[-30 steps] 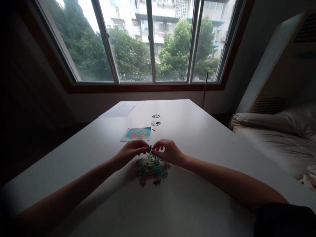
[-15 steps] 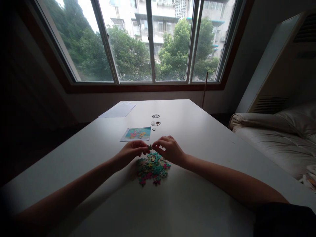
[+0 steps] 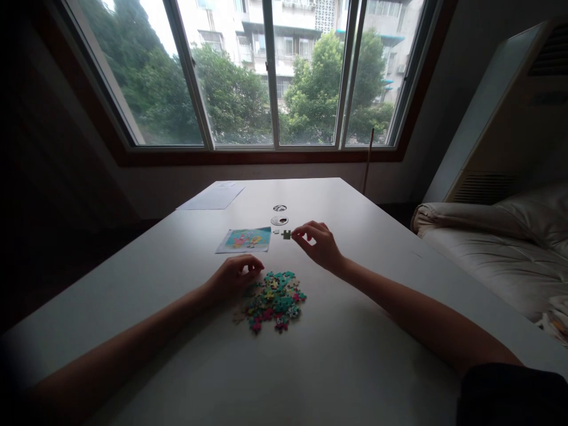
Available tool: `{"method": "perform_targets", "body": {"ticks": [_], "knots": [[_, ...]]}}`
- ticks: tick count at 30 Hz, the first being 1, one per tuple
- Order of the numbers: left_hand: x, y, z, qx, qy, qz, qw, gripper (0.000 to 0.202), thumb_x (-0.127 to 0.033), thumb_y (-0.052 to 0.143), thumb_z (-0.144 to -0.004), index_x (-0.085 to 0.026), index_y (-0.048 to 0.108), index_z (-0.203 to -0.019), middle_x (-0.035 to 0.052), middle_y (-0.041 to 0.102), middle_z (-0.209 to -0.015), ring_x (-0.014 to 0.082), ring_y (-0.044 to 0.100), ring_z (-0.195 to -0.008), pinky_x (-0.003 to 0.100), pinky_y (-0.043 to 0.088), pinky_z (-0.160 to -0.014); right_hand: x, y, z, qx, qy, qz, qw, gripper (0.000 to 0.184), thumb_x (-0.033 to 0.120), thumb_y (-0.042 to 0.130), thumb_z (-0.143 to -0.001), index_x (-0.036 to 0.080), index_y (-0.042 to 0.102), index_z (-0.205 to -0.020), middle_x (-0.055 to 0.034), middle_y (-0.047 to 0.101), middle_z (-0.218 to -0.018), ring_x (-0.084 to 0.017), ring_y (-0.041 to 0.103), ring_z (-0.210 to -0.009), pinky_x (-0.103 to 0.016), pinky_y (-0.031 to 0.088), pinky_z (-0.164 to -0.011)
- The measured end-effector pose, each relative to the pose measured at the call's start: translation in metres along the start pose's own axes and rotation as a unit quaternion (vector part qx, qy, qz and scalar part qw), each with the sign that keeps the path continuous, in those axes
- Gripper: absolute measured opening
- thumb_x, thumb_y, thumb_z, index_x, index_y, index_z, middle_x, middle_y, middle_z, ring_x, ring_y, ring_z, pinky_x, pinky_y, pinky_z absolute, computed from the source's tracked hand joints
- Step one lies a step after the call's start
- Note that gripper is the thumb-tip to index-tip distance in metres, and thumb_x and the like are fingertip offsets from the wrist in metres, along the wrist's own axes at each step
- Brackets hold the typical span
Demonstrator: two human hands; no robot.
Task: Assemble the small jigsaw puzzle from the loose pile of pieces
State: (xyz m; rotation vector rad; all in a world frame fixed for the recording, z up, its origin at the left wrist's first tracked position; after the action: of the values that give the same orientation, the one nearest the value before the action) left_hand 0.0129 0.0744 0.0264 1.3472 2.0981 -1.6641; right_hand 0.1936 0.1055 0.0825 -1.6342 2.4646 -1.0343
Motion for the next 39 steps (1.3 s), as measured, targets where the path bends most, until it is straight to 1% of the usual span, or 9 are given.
{"method": "perform_targets", "body": {"ticks": [4, 11, 14, 17, 20, 22, 28, 33, 39], "knots": [[0.004, 0.001, 0.003, -0.002, 0.02, -0.046, 0.999, 0.015, -0.015, 0.048, -0.076, -0.015, 0.062, -0.08, 0.0014, 0.057, -0.072, 0.0087, 0.048, -0.058, 0.02, 0.039, -0.056, -0.011, -0.007, -0.002, -0.035, 0.006, -0.011, 0.999, 0.014, 0.03, 0.053, -0.08, 0.019, 0.061, -0.079, -0.0028, 0.058, -0.074, -0.012, 0.051, -0.062, -0.029, 0.042, -0.068], [0.007, -0.001, 0.001, -0.014, 0.005, -0.045, 0.999, 0.014, -0.014, 0.049, -0.074, -0.014, 0.063, -0.078, 0.0007, 0.058, -0.067, 0.0073, 0.044, -0.052, 0.018, 0.037, -0.052, -0.012, -0.004, -0.001, -0.036, -0.012, -0.026, 0.999, 0.011, 0.028, 0.056, -0.079, 0.019, 0.062, -0.079, -0.0023, 0.059, -0.072, -0.01, 0.05, -0.059, -0.027, 0.043, -0.063], [0.007, -0.002, 0.001, -0.016, 0.003, -0.042, 0.999, 0.014, -0.014, 0.049, -0.074, -0.014, 0.063, -0.078, 0.0006, 0.059, -0.067, 0.007, 0.044, -0.051, 0.018, 0.037, -0.051, -0.02, 0.001, 0.001, -0.028, 0.001, -0.041, 0.999, 0.011, 0.027, 0.056, -0.078, 0.018, 0.062, -0.08, -0.0021, 0.058, -0.072, -0.01, 0.05, -0.06, -0.025, 0.043, -0.06], [0.007, -0.004, 0.002, -0.025, -0.004, -0.041, 0.999, 0.015, -0.014, 0.049, -0.074, -0.014, 0.063, -0.078, 0.0005, 0.059, -0.066, 0.0071, 0.044, -0.051, 0.017, 0.037, -0.05, -0.039, 0.013, 0.0, 0.007, 0.05, -0.042, 0.998, 0.014, 0.029, 0.055, -0.078, 0.017, 0.063, -0.079, -0.0018, 0.057, -0.07, -0.009, 0.049, -0.057, -0.022, 0.042, -0.056], [0.008, -0.007, 0.003, -0.037, -0.012, -0.042, 0.998, 0.014, -0.014, 0.049, -0.075, -0.013, 0.063, -0.077, 0.0004, 0.059, -0.065, 0.0075, 0.045, -0.052, 0.017, 0.037, -0.05, -0.063, 0.035, -0.003, 0.078, 0.105, -0.016, 0.991, 0.017, 0.031, 0.055, -0.077, 0.016, 0.064, -0.079, -0.0016, 0.059, -0.069, -0.009, 0.049, -0.056, -0.021, 0.04, -0.055], [0.009, -0.008, 0.003, -0.04, -0.014, -0.041, 0.998, 0.014, -0.014, 0.049, -0.074, -0.013, 0.063, -0.076, 0.0004, 0.059, -0.065, 0.0076, 0.045, -0.052, 0.017, 0.037, -0.05, -0.077, 0.051, -0.009, 0.113, 0.123, 0.0, 0.986, 0.018, 0.031, 0.055, -0.076, 0.016, 0.064, -0.079, -0.0016, 0.06, -0.069, -0.009, 0.049, -0.056, -0.021, 0.04, -0.055], [0.013, -0.01, 0.003, -0.035, -0.013, -0.039, 0.999, 0.014, -0.013, 0.049, -0.074, -0.014, 0.063, -0.078, 0.0001, 0.061, -0.068, 0.0071, 0.046, -0.053, 0.017, 0.038, -0.051, -0.11, 0.087, -0.03, 0.149, 0.154, 0.029, 0.976, 0.019, 0.032, 0.057, -0.074, 0.017, 0.066, -0.078, -0.0015, 0.062, -0.069, -0.009, 0.051, -0.057, -0.02, 0.037, -0.055], [0.009, -0.015, 0.004, -0.036, -0.019, -0.037, 0.998, 0.013, -0.013, 0.05, -0.074, -0.014, 0.063, -0.077, 0.0, 0.06, -0.067, 0.0072, 0.047, -0.054, 0.017, 0.038, -0.051, -0.12, 0.107, -0.036, 0.195, 0.184, 0.044, 0.962, 0.017, 0.032, 0.059, -0.071, 0.019, 0.068, -0.078, -0.0011, 0.064, -0.071, -0.01, 0.053, -0.061, -0.02, 0.037, -0.056], [0.006, -0.017, 0.005, -0.038, -0.023, -0.032, 0.999, 0.013, -0.013, 0.05, -0.073, -0.014, 0.063, -0.076, -0.0003, 0.059, -0.065, 0.0073, 0.046, -0.053, 0.017, 0.037, -0.05, -0.119, 0.112, -0.043, 0.242, 0.205, 0.05, 0.947, 0.017, 0.031, 0.062, -0.069, 0.019, 0.067, -0.08, -0.0015, 0.064, -0.075, -0.01, 0.054, -0.062, -0.019, 0.037, -0.056]]}}
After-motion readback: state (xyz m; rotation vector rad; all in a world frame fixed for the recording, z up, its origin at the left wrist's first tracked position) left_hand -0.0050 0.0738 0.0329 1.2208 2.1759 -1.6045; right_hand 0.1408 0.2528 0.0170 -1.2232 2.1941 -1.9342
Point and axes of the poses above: each hand's wrist, its own z-axis away from the middle knuckle, its own y-axis out of the palm, x = y × z, the point moved 8 cm from there along -z, towards the middle knuckle
